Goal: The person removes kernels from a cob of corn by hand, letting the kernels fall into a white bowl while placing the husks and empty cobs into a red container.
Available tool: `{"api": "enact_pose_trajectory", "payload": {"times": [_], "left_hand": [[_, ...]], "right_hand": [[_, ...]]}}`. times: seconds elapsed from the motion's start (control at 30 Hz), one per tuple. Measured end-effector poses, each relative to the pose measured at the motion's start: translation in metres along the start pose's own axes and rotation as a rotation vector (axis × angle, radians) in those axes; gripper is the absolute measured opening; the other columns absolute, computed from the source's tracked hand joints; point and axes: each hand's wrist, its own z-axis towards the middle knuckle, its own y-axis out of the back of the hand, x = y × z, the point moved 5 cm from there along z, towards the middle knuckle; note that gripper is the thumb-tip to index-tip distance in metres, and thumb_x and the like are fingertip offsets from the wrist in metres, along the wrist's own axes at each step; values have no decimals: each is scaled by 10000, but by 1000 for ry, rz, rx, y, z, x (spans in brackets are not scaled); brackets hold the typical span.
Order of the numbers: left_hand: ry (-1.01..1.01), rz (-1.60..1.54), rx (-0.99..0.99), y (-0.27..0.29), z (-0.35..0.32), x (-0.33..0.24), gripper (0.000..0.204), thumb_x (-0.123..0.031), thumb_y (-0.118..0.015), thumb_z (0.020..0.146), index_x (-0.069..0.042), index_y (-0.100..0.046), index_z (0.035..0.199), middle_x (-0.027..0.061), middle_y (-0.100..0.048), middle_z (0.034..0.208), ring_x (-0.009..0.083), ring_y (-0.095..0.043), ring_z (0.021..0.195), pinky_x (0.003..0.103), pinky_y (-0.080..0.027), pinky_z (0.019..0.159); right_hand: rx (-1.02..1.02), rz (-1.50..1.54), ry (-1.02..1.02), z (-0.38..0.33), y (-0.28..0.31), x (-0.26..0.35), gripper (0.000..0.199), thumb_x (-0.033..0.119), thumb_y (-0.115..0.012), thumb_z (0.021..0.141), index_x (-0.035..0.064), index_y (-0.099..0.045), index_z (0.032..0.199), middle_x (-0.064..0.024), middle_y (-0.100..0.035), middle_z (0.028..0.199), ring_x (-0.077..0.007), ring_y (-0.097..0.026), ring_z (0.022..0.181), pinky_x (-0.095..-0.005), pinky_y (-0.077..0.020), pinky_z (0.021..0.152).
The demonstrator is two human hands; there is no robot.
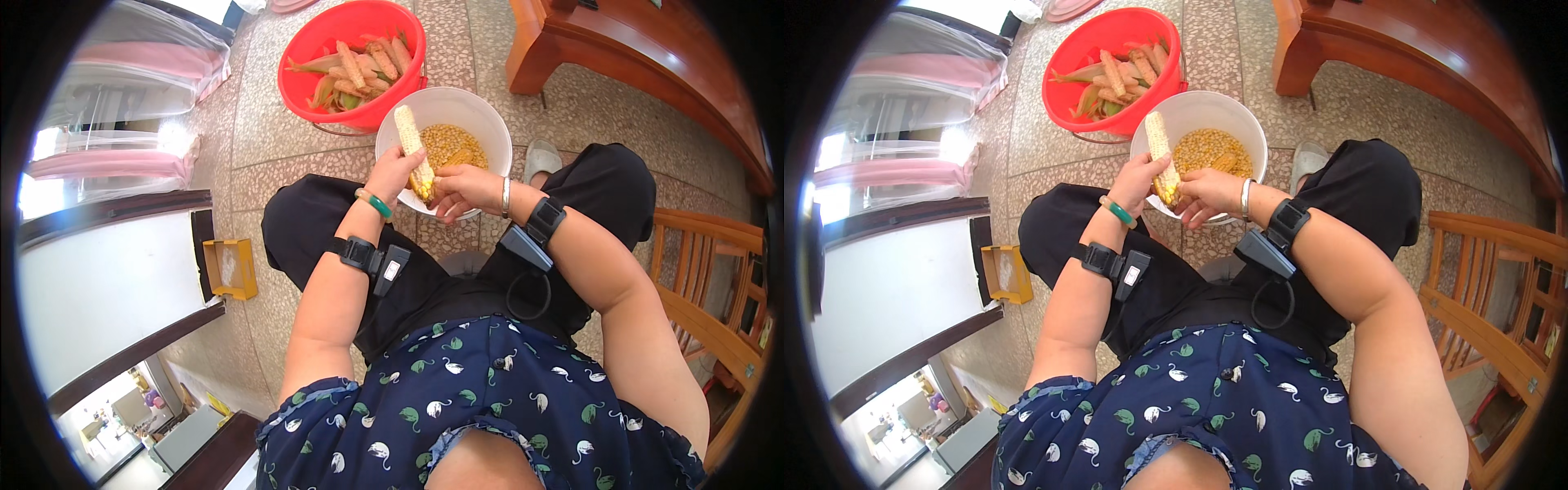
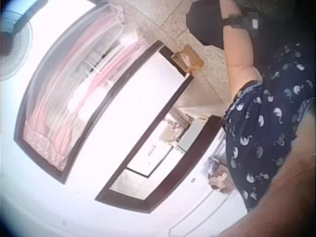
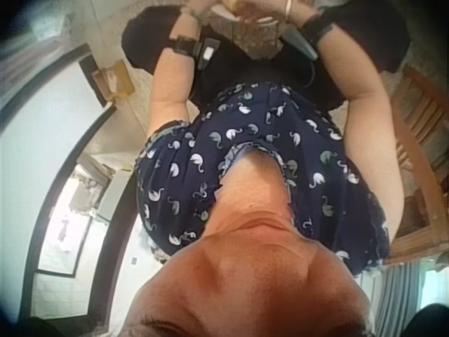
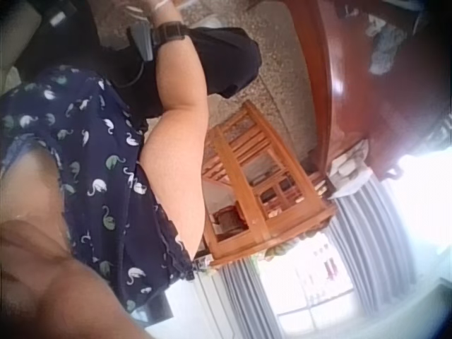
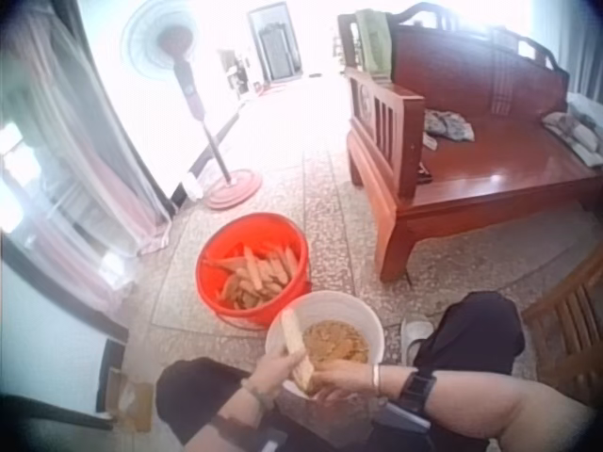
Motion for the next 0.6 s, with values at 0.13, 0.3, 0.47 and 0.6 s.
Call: {"api": "enact_pose_trajectory", "payload": {"times": [0.13, 0.3, 0.47, 0.6], "left_hand": [[79, -132, -44, 2, 0, 3, 308, -249, -503, 862, 11, -500, 1027, 80, -572, 906, 146, -574, 789, 253, -473, 666], [93, -269, -34, 4, 3, 6, 271, -258, -476, 880, -14, -512, 992, 59, -567, 888, 130, -562, 765, 243, -468, 656], [68, -195, -52, 1, 4, 11, 287, -273, -479, 880, -18, -501, 1011, 47, -566, 872, 113, -560, 749, 236, -469, 642], [44, -157, -19, -1, 5, 10, 284, -267, -489, 875, -16, -495, 1007, 48, -566, 872, 111, -564, 729, 231, -471, 621]], "right_hand": [[-143, 44, 319, -6, -6, 14, 534, 195, -398, 886, 141, -150, 1356, -160, -510, 994, -202, -590, 735, -320, -518, 687], [-189, 63, 549, -7, -7, 25, 452, 154, -327, 906, 125, -205, 1340, -89, -520, 802, -141, -552, 604, -305, -517, 598], [-390, -131, 646, -2, -2, 17, 373, 153, -312, 909, 88, -297, 1276, -56, -508, 679, -116, -498, 480, -268, -468, 472], [-589, -208, 641, -3, -2, 14, 278, 151, -305, 907, 36, -382, 1149, -79, -507, 656, -127, -495, 452, -276, -456, 430]]}}
